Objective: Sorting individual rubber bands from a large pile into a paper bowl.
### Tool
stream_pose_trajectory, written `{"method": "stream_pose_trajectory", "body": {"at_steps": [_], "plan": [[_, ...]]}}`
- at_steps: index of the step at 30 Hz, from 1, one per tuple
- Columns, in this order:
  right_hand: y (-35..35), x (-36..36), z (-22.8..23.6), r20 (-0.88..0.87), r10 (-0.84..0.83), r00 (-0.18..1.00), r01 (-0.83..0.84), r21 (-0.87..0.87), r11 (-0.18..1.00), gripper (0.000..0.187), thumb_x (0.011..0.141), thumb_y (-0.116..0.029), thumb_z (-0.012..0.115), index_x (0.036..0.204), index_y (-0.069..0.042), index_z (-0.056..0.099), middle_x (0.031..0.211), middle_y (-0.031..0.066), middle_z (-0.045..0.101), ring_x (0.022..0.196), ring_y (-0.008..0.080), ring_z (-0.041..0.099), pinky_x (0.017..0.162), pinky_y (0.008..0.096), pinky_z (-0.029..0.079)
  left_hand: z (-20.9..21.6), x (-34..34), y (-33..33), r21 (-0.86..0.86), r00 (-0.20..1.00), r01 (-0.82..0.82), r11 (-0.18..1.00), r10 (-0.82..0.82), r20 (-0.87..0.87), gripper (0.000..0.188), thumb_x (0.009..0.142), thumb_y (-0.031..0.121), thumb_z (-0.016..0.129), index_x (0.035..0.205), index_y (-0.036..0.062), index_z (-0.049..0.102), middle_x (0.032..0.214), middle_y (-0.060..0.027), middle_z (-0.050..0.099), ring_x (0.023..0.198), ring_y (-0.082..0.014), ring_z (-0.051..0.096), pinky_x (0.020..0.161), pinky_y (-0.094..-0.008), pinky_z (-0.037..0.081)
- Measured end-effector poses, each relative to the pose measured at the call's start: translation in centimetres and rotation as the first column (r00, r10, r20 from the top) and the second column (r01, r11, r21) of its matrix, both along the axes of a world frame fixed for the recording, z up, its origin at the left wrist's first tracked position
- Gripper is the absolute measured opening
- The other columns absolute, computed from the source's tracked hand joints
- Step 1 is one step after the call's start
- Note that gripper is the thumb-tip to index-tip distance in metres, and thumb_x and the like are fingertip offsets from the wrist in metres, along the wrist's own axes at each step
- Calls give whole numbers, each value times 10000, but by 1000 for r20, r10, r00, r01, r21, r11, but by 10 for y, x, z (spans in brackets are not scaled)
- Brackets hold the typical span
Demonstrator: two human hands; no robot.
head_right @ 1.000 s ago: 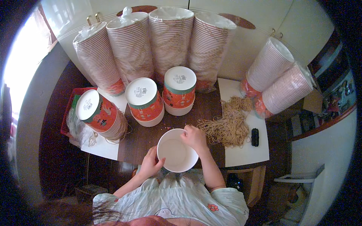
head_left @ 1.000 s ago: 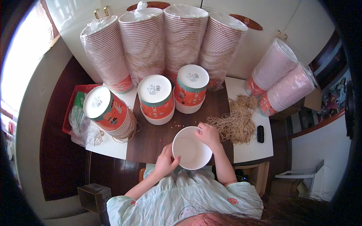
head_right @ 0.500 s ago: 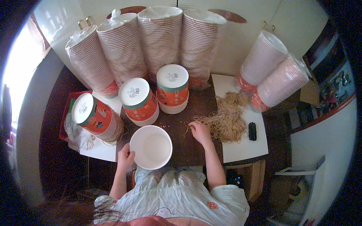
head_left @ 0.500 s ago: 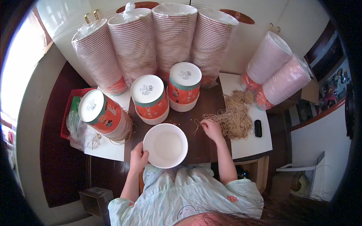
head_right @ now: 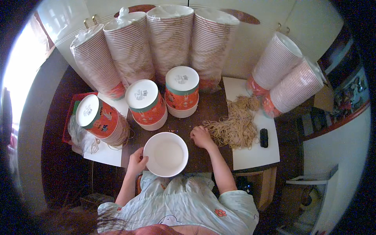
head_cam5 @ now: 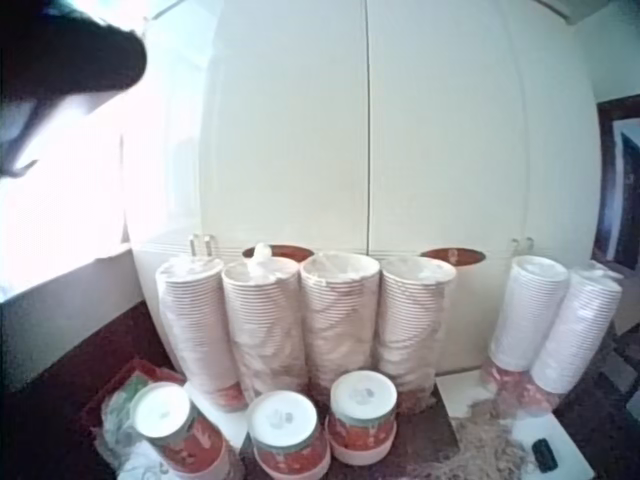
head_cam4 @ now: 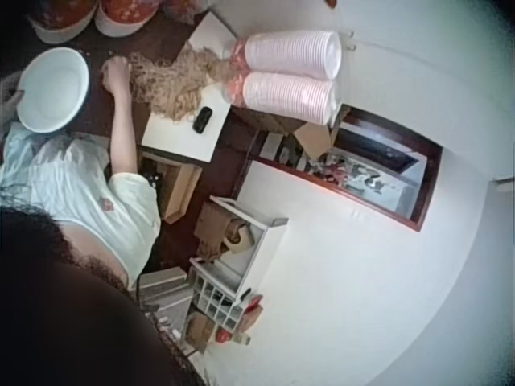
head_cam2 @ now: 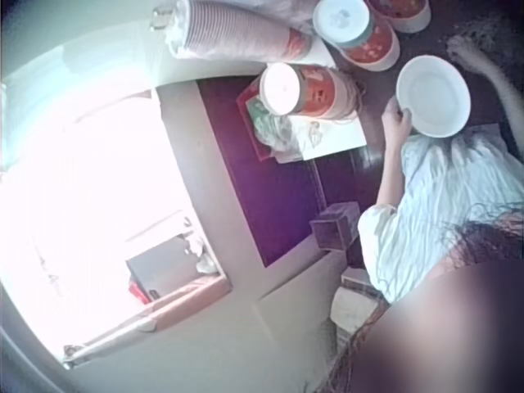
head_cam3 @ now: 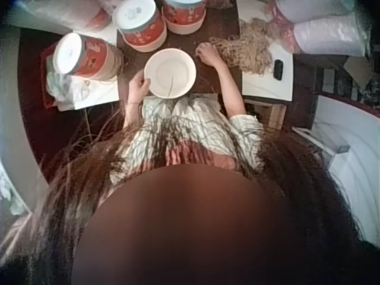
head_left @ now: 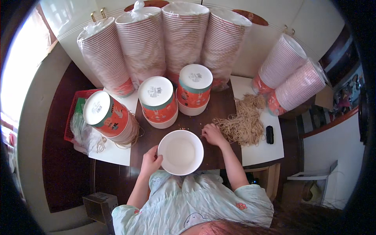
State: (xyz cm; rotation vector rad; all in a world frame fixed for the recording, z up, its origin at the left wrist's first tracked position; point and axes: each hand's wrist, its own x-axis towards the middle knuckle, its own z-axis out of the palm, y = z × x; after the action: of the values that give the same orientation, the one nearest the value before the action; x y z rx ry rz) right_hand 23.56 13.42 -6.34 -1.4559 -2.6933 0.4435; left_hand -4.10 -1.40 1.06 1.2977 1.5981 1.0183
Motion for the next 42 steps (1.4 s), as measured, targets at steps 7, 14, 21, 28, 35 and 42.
{"method": "stream_pose_trajectory", "body": {"at_steps": [7, 14, 21, 28, 35, 42], "plan": [[9, 12, 76, -878, -209, 431, 7, -228, 974, 68, 870, -113, 500, 875, -46, 486, 885, 45, 531, 812, 125, 500, 719, 241, 404, -1, 17, 23, -25, 997, 76, 997, -76, -10, 323, 750, 83, 530, 1058, -12, 545, 748, -119, 618, 595, -124, 572, 553, -259, 458], [-2, 7, 202, -983, 102, 155, 71, 114, 991, 80, 832, -41, 553, 881, -11, 497, 886, 82, 544, 826, 138, 514, 786, 260, 412, 3, 32, 62, 28, 966, 219, 975, -213, -147, 303, 770, 136, 548, 1046, 11, 562, 727, -164, 610, 593, -208, 601, 576, -304, 474], [-32, -22, 237, -964, 34, 265, -17, 31, 999, 112, 794, -66, 615, 871, -42, 536, 783, 44, 596, 616, 56, 523, 544, 192, 437, -8, 33, 98, 120, 949, 301, 946, -284, -140, 327, 807, 200, 578, 1076, 16, 561, 806, -164, 629, 715, -192, 629, 649, -310, 488], [-53, -66, 124, -543, 108, 833, -181, -83, 980, 154, 765, -155, 620, 868, -79, 533, 751, 59, 611, 644, 191, 610, 579, 305, 474, -13, 27, 81, 163, 981, 173, 971, -156, -115, 269, 837, 174, 535, 1037, -4, 560, 887, -147, 632, 780, -188, 625, 695, -296, 485], [-58, -79, 79, -449, 124, 885, -200, -127, 971, 110, 790, -184, 541, 863, -119, 490, 710, 41, 609, 662, 247, 606, 540, 379, 456, -29, 27, 26, -15, 983, 90, 996, -87, 161, 205, 842, 47, 484, 1026, -16, 549, 857, -95, 623, 766, -117, 589, 674, -246, 476], [-60, -81, 74, -467, 136, 874, -210, -110, 971, 98, 784, -178, 535, 854, -124, 492, 706, 49, 605, 658, 251, 605, 536, 392, 455, -31, 30, 17, 4, 973, 83, 997, -82, 214, 201, 818, 31, 511, 1005, -29, 551, 870, -100, 626, 771, -119, 596, 674, -243, 480]]}}
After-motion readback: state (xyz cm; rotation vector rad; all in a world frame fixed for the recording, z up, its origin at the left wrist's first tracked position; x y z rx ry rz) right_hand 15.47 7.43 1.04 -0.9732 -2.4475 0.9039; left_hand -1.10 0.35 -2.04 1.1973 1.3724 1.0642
